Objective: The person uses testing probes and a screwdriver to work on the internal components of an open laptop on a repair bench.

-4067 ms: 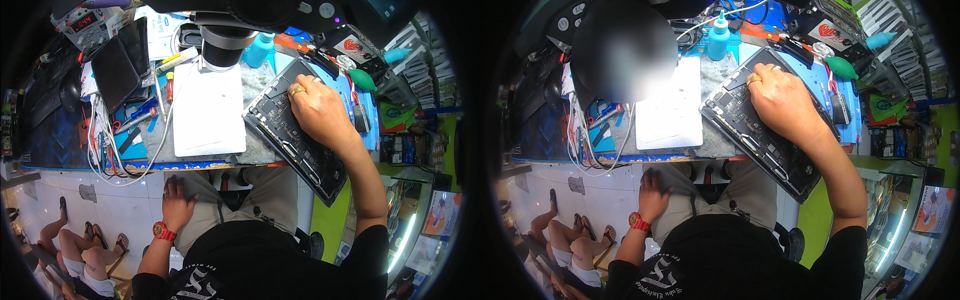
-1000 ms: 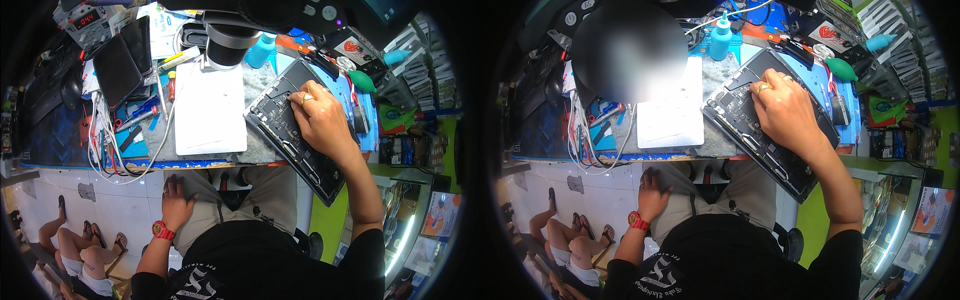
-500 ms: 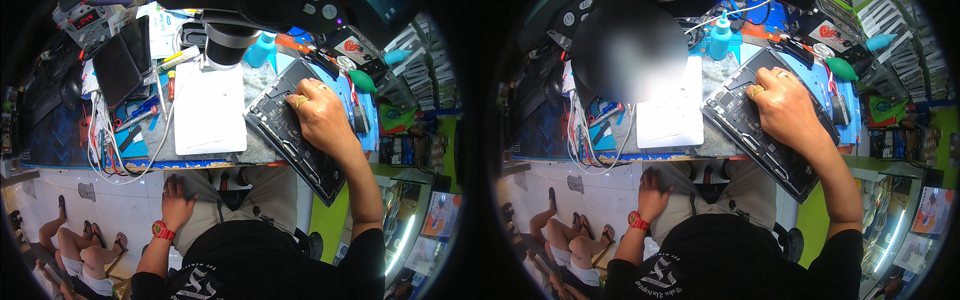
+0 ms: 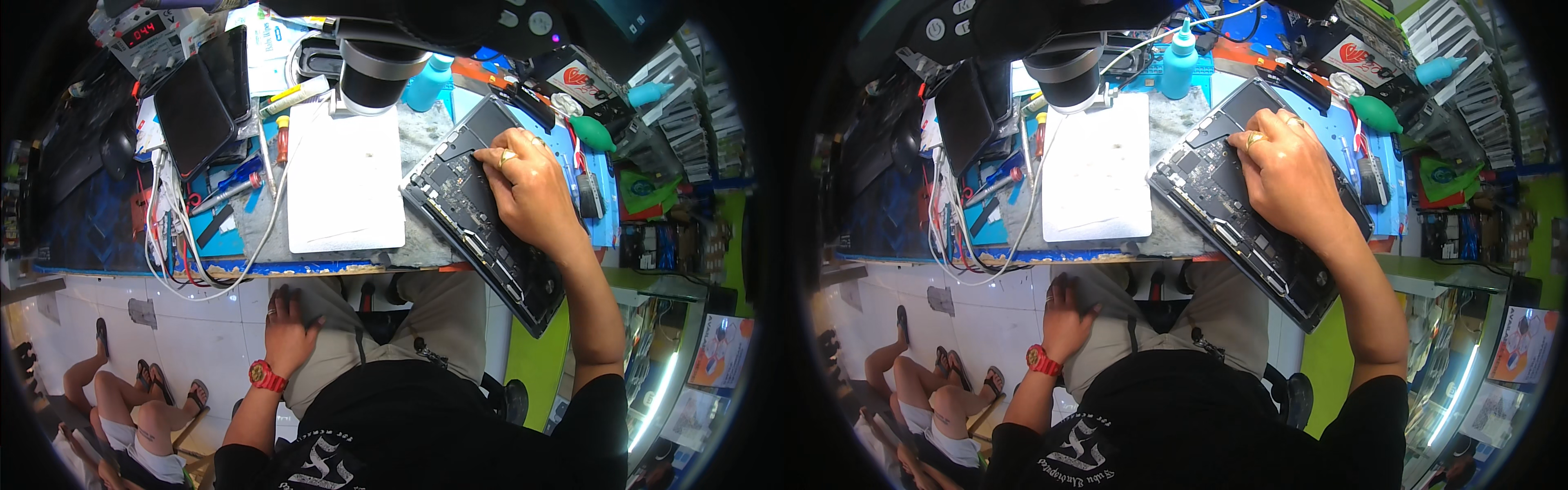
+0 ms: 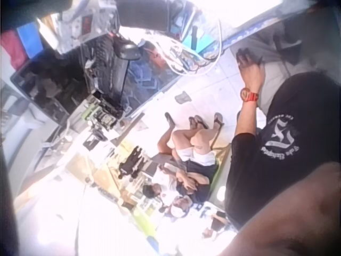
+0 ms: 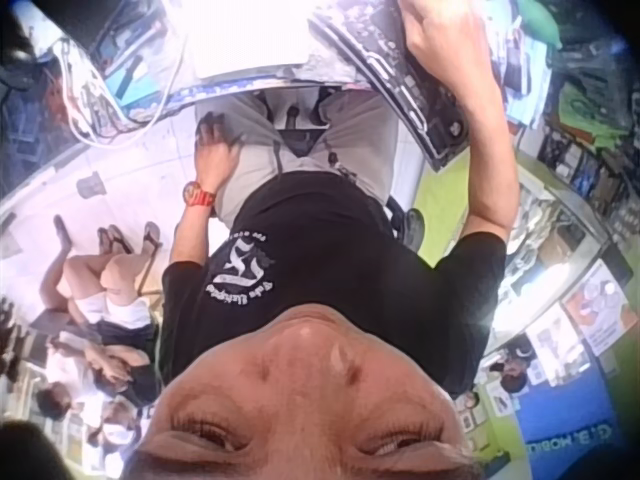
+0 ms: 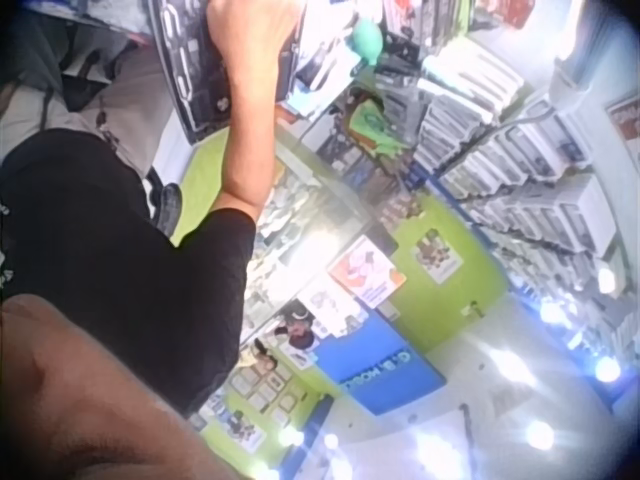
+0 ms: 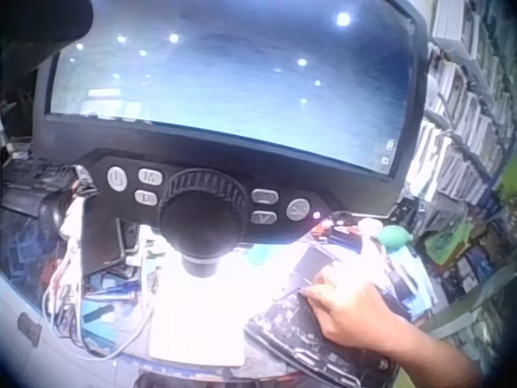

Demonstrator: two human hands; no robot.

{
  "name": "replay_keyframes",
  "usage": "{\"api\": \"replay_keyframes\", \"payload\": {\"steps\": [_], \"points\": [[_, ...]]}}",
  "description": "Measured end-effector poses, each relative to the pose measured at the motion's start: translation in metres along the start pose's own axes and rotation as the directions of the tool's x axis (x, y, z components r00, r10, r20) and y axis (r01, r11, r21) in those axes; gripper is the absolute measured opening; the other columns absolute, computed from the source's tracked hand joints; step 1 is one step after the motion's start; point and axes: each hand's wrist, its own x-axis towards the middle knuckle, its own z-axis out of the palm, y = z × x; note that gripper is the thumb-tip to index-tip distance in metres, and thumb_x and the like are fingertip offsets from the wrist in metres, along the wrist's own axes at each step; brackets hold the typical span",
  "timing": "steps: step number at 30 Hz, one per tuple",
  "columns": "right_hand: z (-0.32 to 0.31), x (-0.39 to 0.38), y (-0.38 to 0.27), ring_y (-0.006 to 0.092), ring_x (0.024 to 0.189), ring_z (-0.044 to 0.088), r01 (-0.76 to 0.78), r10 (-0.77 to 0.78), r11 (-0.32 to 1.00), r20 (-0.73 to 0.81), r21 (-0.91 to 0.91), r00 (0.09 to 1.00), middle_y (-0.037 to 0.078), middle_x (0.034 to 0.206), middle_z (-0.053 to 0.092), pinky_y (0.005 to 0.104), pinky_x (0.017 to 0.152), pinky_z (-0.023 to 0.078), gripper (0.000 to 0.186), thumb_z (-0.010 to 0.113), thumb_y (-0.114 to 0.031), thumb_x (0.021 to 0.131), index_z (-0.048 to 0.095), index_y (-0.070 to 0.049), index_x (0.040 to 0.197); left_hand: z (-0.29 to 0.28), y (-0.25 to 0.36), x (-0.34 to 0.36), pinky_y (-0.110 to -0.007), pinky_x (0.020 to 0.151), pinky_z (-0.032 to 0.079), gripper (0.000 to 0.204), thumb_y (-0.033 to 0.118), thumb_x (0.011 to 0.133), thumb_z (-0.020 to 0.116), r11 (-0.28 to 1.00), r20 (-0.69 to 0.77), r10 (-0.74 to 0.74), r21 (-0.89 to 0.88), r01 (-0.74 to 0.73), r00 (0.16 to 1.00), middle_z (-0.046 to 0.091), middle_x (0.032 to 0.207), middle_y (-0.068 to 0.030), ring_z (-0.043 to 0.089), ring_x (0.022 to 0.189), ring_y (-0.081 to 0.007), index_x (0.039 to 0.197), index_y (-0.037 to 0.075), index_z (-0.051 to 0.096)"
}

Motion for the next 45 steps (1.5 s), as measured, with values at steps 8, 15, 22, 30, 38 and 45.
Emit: {"api": "replay_keyframes", "payload": {"steps": [8, 15, 22, 30, 38, 45], "points": [[0.003, -0.001, 0.000, 0.0362, 0.107, 0.066, 0.093, -0.091, 0.995, 0.040, -0.028, 0.995, 0.013, 0.106, 0.069, 0.0445, 0.101, 0.052, 0.025, 0.072, 0.007, 0.089, 0.083, -0.001, 0.110, -0.002, 0.002, 0.000, -0.058, 0.114, 0.051, 0.078, 0.037, 0.096, 0.082, 1.000, 0.005, -0.001, -0.003, 0.001, 1.000, 0.047, 0.160, -0.0369, 0.052, 0.143, -0.0563, 0.153, -0.008, 0.052], [-0.014, -0.006, 0.014, 0.0375, 0.109, 0.065, -0.148, 0.174, 0.965, -0.105, 0.218, 0.979, 0.015, 0.108, 0.071, 0.0439, 0.102, 0.052, 0.016, 0.066, 0.005, 0.094, 0.078, 0.002, 0.105, 0.001, -0.001, 0.001, -0.058, 0.114, 0.051, 0.079, 0.038, 0.097, 0.082, 1.000, 0.018, -0.005, -0.010, 0.005, 1.000, 0.046, 0.161, -0.0356, 0.052, 0.143, -0.0558, 0.154, -0.007, 0.051], [-0.016, -0.023, 0.013, 0.0386, 0.107, 0.065, -0.134, 0.139, 0.986, -0.047, 0.097, 0.989, 0.016, 0.106, 0.072, 0.0485, 0.100, 0.051, 0.010, 0.076, -0.006, 0.095, 0.078, 0.000, 0.102, -0.001, 0.001, 0.001, -0.059, 0.115, 0.050, 0.080, 0.038, 0.097, 0.082, 1.000, 0.029, -0.007, -0.011, 0.008, 1.000, 0.045, 0.162, -0.0350, 0.051, 0.143, -0.0553, 0.155, -0.006, 0.050], [-0.003, -0.016, 0.004, 0.0385, 0.108, 0.065, -0.099, 0.101, 0.994, -0.047, 0.042, 0.994, 0.015, 0.106, 0.072, 0.0489, 0.103, 0.050, 0.012, 0.078, -0.009, 0.094, 0.079, 0.000, 0.102, -0.002, 0.003, 0.002, -0.059, 0.117, 0.048, 0.078, 0.037, 0.095, 0.083, 1.000, 0.026, -0.016, -0.014, 0.016, 1.000, 0.050, 0.156, -0.0360, 0.051, 0.144, -0.0552, 0.152, -0.008, 0.053], [0.001, -0.012, 0.008, 0.0376, 0.103, 0.066, -0.023, 0.021, 0.999, -0.050, -0.039, 0.999, 0.014, 0.100, 0.071, 0.0486, 0.102, 0.051, 0.011, 0.080, -0.009, 0.093, 0.079, 0.000, 0.098, 0.001, 0.000, 0.001, -0.059, 0.117, 0.048, 0.080, 0.038, 0.095, 0.083, 1.000, 0.014, 0.000, -0.005, 0.000, 1.000, 0.049, 0.157, -0.0359, 0.051, 0.144, -0.0551, 0.152, -0.008, 0.052], [0.002, -0.007, 0.007, 0.0381, 0.100, 0.066, -0.016, 0.015, 0.998, -0.023, -0.062, 1.000, 0.016, 0.096, 0.069, 0.0490, 0.099, 0.052, 0.009, 0.077, -0.007, 0.092, 0.075, 0.001, 0.093, -0.002, 0.002, 0.002, -0.059, 0.117, 0.049, 0.079, 0.037, 0.095, 0.083, 1.000, 0.012, 0.002, -0.010, -0.002, 1.000, 0.049, 0.157, -0.0361, 0.051, 0.144, -0.0555, 0.152, -0.008, 0.052]]}}
